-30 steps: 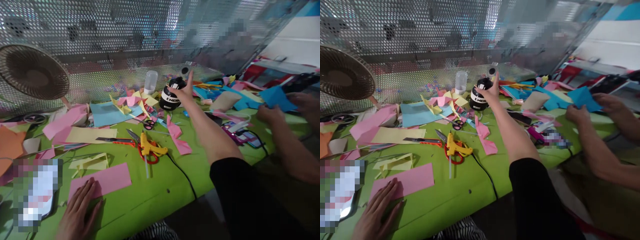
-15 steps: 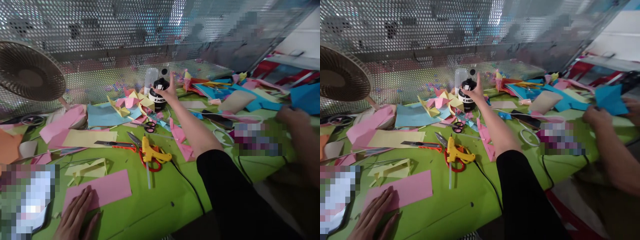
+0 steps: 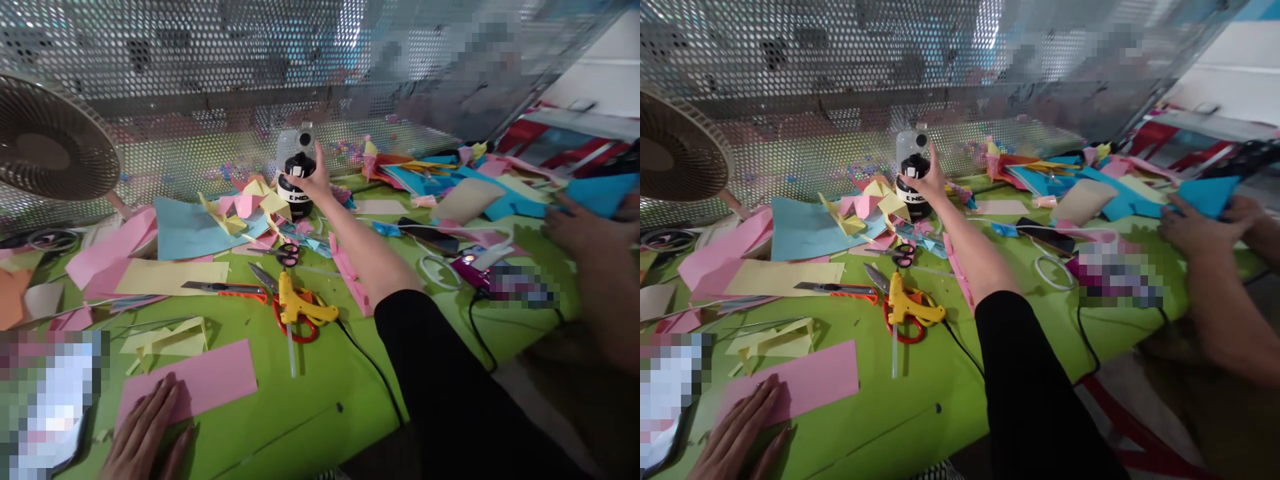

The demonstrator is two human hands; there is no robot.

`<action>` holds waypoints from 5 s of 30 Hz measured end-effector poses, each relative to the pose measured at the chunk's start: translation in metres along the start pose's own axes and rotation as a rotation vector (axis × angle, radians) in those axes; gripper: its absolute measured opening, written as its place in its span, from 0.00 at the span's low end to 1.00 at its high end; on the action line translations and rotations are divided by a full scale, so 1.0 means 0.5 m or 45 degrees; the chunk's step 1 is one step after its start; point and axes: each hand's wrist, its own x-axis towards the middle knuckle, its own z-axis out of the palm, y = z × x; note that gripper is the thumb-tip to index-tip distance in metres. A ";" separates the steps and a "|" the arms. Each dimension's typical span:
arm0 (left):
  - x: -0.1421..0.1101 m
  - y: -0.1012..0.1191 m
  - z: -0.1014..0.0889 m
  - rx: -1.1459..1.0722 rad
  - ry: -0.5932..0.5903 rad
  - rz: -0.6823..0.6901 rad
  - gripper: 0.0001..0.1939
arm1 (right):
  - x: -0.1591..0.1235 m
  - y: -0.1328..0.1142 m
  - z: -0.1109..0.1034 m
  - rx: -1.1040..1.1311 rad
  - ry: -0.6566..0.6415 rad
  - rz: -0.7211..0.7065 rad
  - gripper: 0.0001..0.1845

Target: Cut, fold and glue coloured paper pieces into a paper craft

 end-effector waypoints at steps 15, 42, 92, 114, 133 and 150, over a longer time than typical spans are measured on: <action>0.010 0.005 -0.007 -0.076 -0.043 -0.029 0.35 | -0.005 -0.012 -0.003 0.031 -0.159 0.061 0.58; 0.050 0.072 -0.022 -0.071 -0.303 -0.023 0.31 | -0.554 -0.261 -0.211 0.219 -0.802 -0.524 0.22; 0.095 0.009 -0.098 -0.871 -0.414 -0.170 0.16 | -0.621 -0.300 -0.235 0.174 -0.799 -0.482 0.17; 0.051 -0.046 -0.084 -0.711 -0.361 -0.080 0.15 | -0.597 -0.305 -0.232 -0.591 -0.772 -0.174 0.27; 0.047 -0.065 -0.083 -0.709 -0.382 -0.095 0.19 | -0.598 -0.233 -0.278 -0.208 -0.567 -0.097 0.24; 0.052 -0.060 -0.091 -0.752 -0.402 -0.119 0.18 | -0.495 -0.098 -0.275 -0.230 -0.607 -0.227 0.30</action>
